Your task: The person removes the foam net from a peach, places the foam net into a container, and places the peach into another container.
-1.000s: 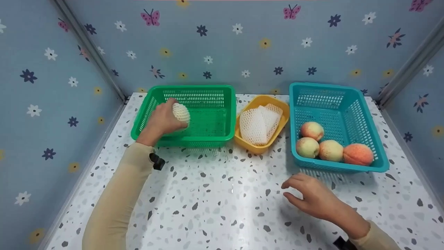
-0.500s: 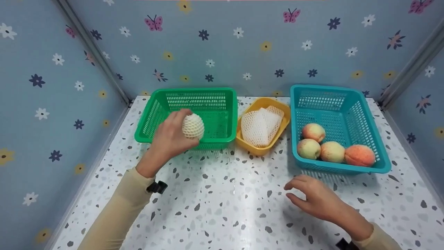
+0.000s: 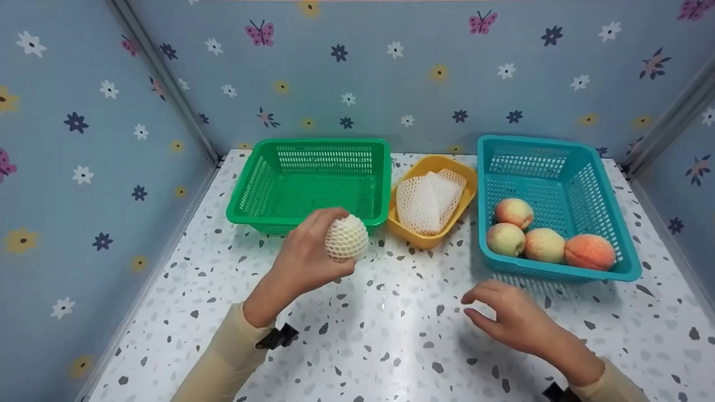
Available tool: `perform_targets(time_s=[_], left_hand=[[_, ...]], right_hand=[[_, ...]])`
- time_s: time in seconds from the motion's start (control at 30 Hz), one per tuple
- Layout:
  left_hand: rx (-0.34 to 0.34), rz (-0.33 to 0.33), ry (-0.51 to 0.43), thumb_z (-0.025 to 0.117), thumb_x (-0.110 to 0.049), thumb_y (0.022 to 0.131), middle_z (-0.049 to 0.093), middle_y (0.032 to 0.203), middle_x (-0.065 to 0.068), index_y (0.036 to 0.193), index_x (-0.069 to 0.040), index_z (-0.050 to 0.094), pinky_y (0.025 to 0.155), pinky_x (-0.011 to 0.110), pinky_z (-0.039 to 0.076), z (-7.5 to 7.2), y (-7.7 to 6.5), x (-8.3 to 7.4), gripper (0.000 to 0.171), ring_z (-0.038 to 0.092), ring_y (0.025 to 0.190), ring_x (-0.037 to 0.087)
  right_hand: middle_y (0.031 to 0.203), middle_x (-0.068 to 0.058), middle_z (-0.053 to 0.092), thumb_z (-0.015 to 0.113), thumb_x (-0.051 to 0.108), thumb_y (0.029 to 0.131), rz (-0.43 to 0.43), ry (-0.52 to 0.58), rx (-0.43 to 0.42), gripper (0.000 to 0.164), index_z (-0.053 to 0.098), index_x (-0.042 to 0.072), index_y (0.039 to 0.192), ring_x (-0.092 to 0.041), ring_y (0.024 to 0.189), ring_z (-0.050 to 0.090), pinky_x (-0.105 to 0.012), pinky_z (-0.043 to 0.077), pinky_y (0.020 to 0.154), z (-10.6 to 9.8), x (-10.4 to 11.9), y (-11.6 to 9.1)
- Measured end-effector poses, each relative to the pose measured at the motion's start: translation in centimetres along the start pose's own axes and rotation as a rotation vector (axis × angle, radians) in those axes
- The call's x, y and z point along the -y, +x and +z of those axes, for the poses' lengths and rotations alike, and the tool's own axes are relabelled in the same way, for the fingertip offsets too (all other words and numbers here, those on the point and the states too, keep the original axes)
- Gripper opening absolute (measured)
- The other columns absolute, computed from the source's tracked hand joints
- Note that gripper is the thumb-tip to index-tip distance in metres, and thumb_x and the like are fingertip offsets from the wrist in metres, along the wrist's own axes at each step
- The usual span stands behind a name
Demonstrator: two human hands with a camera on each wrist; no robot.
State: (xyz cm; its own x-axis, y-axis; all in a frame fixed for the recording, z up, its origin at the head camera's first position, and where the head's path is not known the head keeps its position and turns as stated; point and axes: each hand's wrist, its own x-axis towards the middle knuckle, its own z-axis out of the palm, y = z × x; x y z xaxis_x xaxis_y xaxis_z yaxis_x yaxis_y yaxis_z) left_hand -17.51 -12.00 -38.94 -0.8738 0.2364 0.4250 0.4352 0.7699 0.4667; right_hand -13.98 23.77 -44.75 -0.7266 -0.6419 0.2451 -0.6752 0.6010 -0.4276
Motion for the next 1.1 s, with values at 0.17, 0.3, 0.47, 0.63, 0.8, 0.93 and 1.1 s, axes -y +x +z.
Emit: perform_targets(time_s=[0.17, 0.3, 0.47, 0.63, 0.8, 0.93, 1.1], left_hand=[[0.012, -0.001, -0.053, 0.074, -0.033, 0.054, 0.048, 0.104, -0.012, 0.114, -0.025, 0.047, 0.06, 0.022, 0.046, 0.7, -0.1, -1.3, 0.066, 0.049, 0.083, 0.005], [0.05, -0.006, -0.113, 0.074, -0.033, 0.053, 0.048, 0.104, -0.012, 0.115, -0.026, 0.046, 0.059, 0.022, 0.046, 1.7, -0.1, -2.0, 0.068, 0.049, 0.083, 0.006], [0.106, -0.023, -0.198, 0.075, -0.031, 0.052, 0.049, 0.102, -0.011, 0.115, -0.027, 0.045, 0.059, 0.022, 0.046, 3.8, 0.2, -2.3, 0.07, 0.05, 0.083, 0.007], [0.174, -0.047, -0.252, 0.076, -0.031, 0.051, 0.049, 0.1, -0.01, 0.114, -0.028, 0.045, 0.061, 0.024, 0.046, 6.6, 0.3, -2.2, 0.07, 0.05, 0.084, 0.008], [0.247, -0.096, -0.266, 0.077, -0.033, 0.051, 0.05, 0.099, -0.01, 0.113, -0.03, 0.044, 0.062, 0.025, 0.046, 9.0, 0.6, -2.2, 0.07, 0.05, 0.083, 0.008], [0.314, -0.132, -0.265, 0.077, -0.033, 0.05, 0.05, 0.096, -0.01, 0.113, -0.032, 0.045, 0.062, 0.028, 0.044, 10.8, 1.1, -2.2, 0.07, 0.049, 0.082, 0.009], [0.391, -0.181, -0.248, 0.076, -0.034, 0.05, 0.05, 0.092, -0.008, 0.117, -0.031, 0.045, 0.06, 0.029, 0.042, 12.7, 1.7, -2.0, 0.074, 0.049, 0.08, 0.011]], right_hand=[[0.086, 0.01, 0.06, 0.066, 0.021, 0.077, -0.004, 0.002, -0.006, 0.015, 0.061, 0.025, 0.091, -0.003, 0.081, 0.053, -0.028, 0.047, 0.066, 0.1, -0.1, 0.0], [0.086, 0.015, 0.057, 0.067, 0.021, 0.076, -0.006, 0.007, -0.029, 0.016, 0.061, 0.026, 0.09, -0.002, 0.08, 0.053, -0.026, 0.047, 0.066, 0.2, -0.1, 0.0], [0.085, 0.017, 0.056, 0.066, 0.021, 0.077, 0.01, 0.017, -0.027, 0.015, 0.061, 0.027, 0.09, -0.001, 0.08, 0.052, -0.025, 0.047, 0.066, 0.0, -0.2, -0.2], [0.086, 0.014, 0.057, 0.065, 0.02, 0.079, 0.006, 0.043, -0.039, 0.013, 0.061, 0.025, 0.091, -0.004, 0.081, 0.053, -0.028, 0.047, 0.067, -0.2, -0.5, -0.5], [0.085, 0.014, 0.058, 0.064, 0.022, 0.079, -0.004, 0.043, -0.078, 0.012, 0.062, 0.024, 0.091, -0.001, 0.08, 0.052, -0.028, 0.047, 0.064, -0.1, -0.7, -0.6], [0.085, 0.013, 0.058, 0.064, 0.021, 0.08, -0.007, 0.042, -0.094, 0.011, 0.063, 0.022, 0.09, -0.002, 0.08, 0.053, -0.028, 0.047, 0.065, -0.1, -0.6, -0.5], [0.085, 0.016, 0.057, 0.064, 0.023, 0.08, 0.001, 0.04, -0.088, 0.009, 0.062, 0.023, 0.089, -0.001, 0.08, 0.053, -0.027, 0.047, 0.065, -0.1, -0.4, -0.3]])
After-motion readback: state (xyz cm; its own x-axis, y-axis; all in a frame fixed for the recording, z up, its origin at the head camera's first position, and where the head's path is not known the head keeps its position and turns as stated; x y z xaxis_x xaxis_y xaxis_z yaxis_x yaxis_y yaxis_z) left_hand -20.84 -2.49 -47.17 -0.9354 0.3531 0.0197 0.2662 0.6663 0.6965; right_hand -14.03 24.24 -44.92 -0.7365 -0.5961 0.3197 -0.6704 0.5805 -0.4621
